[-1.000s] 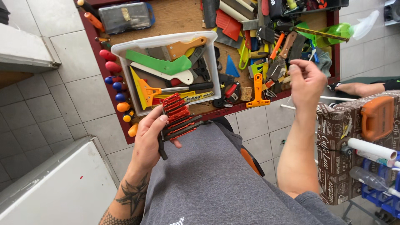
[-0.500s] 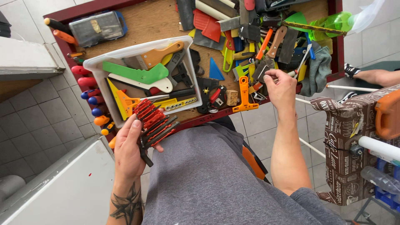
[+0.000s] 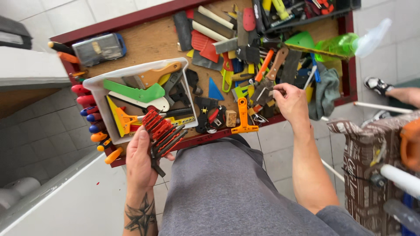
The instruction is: The person stands at a wall-mounted tool board and sorts various hand tools. They move items between a white plastic bin and the board, then pick up a red multi-tool, open and close its components, and place it back on the board.
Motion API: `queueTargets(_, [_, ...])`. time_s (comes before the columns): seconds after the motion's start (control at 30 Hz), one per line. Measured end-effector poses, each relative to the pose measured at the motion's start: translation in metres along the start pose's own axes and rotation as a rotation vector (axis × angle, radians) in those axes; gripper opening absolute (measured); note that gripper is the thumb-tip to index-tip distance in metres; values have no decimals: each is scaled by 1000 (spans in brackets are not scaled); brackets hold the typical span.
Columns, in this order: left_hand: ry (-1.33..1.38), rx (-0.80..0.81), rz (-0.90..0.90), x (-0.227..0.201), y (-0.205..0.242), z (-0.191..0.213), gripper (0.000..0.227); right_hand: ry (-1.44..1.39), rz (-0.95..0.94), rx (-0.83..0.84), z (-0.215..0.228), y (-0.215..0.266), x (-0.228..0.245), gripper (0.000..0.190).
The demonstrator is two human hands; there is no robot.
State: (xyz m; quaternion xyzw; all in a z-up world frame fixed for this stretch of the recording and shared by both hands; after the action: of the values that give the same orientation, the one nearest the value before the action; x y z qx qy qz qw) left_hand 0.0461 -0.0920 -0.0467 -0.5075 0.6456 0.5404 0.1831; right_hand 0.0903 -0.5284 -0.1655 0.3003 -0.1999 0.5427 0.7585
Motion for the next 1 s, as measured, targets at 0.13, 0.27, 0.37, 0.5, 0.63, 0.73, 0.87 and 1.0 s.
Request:
queueTargets(0.13, [19,-10,-9,4,0,-10,44,2,74,37,-6,0,14,14])
queueTargets(0.27, [17,25,-9,2,2,-28,45,-17,119,196,-17,11,51,19])
queueTargets(0.37, [16,37,8,7,7,-33,45,-22,136,258,-34,6,53,22])
queueTargets(0.5, [23,13,57,15,11,-38,43,-26,174,245,-42,-24,65,27])
queueTargets(0.63, [26,-28,46,29,15,-26,45,-22,382,187,-35,-50,88,27])
queueTargets(0.73, [67,-74,48,31,22,-10,46,-98,469,215,-45,-68,87,24])
queueTargets(0.87, [105,-206,-20,15,42,20,51,-93,459,223,-68,-56,55,19])
queueTargets(1.0, [126,-327,-93,-8,57,49,49,-31,333,249,-81,-40,32,20])
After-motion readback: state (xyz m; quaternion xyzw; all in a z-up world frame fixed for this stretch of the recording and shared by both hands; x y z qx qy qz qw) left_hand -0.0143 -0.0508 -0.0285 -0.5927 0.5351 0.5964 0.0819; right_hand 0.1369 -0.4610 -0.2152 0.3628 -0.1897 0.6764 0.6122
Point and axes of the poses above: each hand's wrist, its own y-axis away from the middle knuckle, its own z-axis out of the back of the hand, x = y × z, the point moved 1 cm from there along -y, towards the middle knuckle, and after that the axes turned 3 degrees about -y, right-handed, at the moved point
